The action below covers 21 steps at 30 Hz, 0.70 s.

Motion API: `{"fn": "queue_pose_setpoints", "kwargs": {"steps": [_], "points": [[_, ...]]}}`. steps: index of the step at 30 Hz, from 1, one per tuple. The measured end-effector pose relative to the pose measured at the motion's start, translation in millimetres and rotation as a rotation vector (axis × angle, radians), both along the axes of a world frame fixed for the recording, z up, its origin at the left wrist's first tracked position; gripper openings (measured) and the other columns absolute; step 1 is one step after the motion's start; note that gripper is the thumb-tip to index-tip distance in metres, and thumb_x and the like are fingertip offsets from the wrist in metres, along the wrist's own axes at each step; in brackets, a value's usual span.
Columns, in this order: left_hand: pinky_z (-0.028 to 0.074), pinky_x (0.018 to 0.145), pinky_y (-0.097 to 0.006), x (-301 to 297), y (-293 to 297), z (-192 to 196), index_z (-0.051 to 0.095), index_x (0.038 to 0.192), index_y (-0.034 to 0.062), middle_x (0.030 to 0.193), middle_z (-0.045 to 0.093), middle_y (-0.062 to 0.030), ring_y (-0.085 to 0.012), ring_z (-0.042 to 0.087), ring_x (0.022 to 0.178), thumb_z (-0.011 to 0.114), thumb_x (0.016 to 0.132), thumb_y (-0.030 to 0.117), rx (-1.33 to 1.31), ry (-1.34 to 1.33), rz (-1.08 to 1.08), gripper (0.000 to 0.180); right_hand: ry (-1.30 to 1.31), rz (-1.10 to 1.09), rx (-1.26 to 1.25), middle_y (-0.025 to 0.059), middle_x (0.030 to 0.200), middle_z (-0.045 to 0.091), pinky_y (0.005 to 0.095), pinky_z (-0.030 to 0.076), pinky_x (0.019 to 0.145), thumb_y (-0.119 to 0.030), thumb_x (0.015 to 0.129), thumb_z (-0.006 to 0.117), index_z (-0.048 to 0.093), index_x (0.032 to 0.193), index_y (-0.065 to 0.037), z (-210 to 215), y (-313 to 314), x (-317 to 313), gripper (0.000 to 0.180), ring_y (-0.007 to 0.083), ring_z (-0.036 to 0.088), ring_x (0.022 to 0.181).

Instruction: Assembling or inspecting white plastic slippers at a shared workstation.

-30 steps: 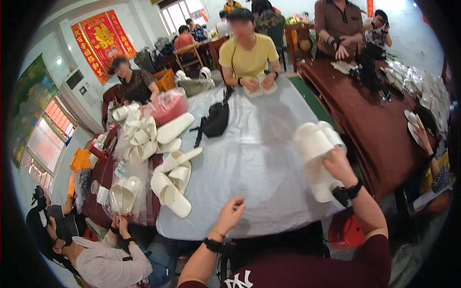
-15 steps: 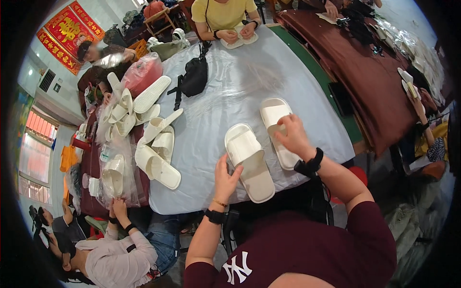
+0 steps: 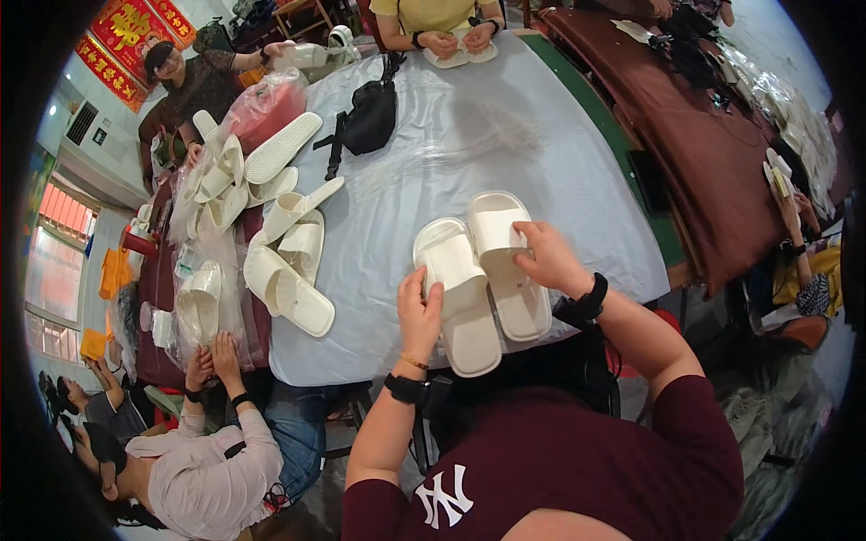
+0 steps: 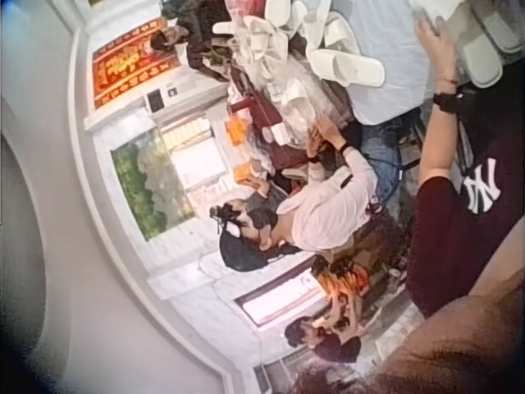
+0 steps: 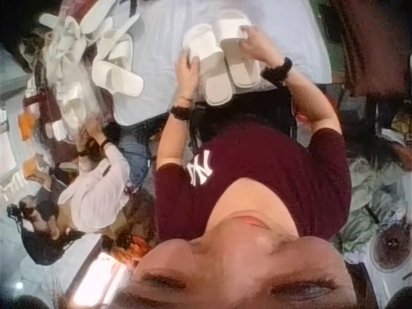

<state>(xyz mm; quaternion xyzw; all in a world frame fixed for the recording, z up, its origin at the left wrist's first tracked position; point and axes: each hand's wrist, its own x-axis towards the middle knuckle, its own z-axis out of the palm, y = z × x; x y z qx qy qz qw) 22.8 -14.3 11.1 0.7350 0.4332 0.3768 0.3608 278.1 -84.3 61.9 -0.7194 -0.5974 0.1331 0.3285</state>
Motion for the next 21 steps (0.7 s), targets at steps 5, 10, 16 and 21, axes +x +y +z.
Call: {"fn": "queue_pose_setpoints", "kwargs": {"steps": [5, 10, 16, 21], "points": [[0.043, 0.092, -0.036, -16.9, 7.5, -4.5, 0.053, 0.123, 0.0008, 0.123, 0.051, -0.0172, -0.03, 0.051, 0.111, 0.058, 0.089, 0.019, -0.009, -0.02, -0.013, 0.039, 0.075, 0.231, -0.276, 0.0244, 0.11, 0.059, 0.0428, 0.047, 0.087, -0.007, 0.073, 0.057, 0.06, 0.11, 0.003, 4.9, 25.1, 30.6, 0.038, 0.0391, 0.057, 0.1], [0.041, 0.095, -0.039, -31.6, 10.6, -11.7, 0.054, 0.121, -0.0014, 0.118, 0.055, -0.0188, -0.0338, 0.052, 0.109, 0.053, 0.091, 0.019, 0.125, 0.007, -0.01, 0.036, -0.059, 0.26, -0.086, 0.0234, 0.116, 0.058, 0.0418, 0.046, 0.091, -0.004, 0.073, 0.055, 0.064, 0.102, 0.002, 4.1, 95.0, 54.3, 0.031, 0.0376, 0.056, 0.105], [0.041, 0.094, -0.041, -22.5, -0.2, -20.6, 0.056, 0.118, -0.0011, 0.115, 0.058, -0.0193, -0.0353, 0.053, 0.107, 0.053, 0.09, 0.019, 0.164, 0.005, 0.023, 0.034, -0.398, 0.336, -0.164, 0.0195, 0.136, 0.046, 0.0386, 0.042, 0.1, -0.004, 0.071, 0.056, 0.065, 0.106, -0.001, -43.4, 158.2, 80.0, 0.036, 0.0346, 0.048, 0.12], [0.041, 0.094, -0.041, -26.7, -4.5, -16.2, 0.057, 0.117, -0.0005, 0.113, 0.059, -0.0191, -0.0355, 0.054, 0.106, 0.056, 0.089, 0.019, 0.203, 0.0, 0.059, 0.034, -0.462, 0.348, -0.221, 0.0102, 0.136, 0.048, 0.0367, 0.042, 0.1, -0.001, 0.074, 0.051, 0.065, 0.106, -0.003, -48.1, 187.0, 71.4, 0.036, 0.0327, 0.049, 0.119]]}}
